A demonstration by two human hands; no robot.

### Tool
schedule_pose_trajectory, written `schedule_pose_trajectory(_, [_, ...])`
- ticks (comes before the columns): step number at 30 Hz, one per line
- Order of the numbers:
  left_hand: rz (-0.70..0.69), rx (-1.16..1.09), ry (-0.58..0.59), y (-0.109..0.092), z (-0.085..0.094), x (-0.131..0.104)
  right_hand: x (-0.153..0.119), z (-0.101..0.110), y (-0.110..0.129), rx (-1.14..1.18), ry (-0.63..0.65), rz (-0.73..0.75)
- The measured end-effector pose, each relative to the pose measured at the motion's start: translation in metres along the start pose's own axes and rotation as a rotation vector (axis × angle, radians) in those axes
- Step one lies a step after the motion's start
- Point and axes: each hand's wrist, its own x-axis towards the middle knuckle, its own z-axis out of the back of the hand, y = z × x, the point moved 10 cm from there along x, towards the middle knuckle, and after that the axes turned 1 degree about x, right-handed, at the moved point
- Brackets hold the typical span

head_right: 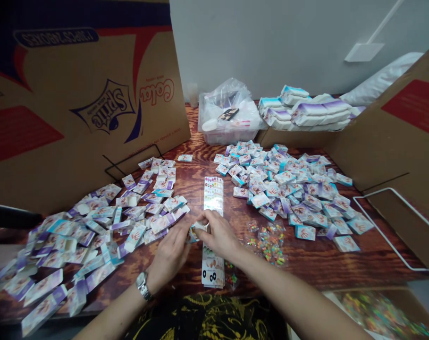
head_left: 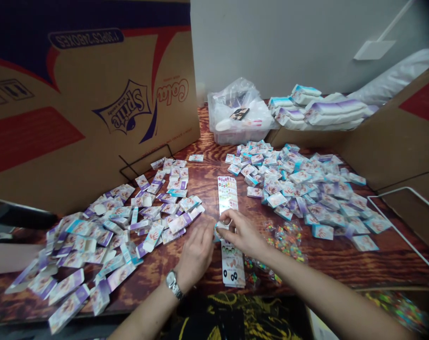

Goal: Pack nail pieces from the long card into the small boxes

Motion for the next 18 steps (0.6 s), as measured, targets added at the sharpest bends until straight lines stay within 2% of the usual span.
schedule_pose_trajectory(8, [0.051, -0.169, -0.029, 0.002, 0.008, 0.004, 0.003, -0.002, -0.008, 0.061, 0.018, -0.070])
schedule_pose_trajectory(14, [0.141, -0.271, -0.074, 0.012, 0.012, 0.008, -0.017, 0.017, 0.035, -0.042, -0.094, 0.200])
schedule_pose_trajectory(18, [0.134, -0.271, -0.092, 0.010, 0.011, 0.006, -0.020, 0.011, 0.035, -0.020, -0.103, 0.203])
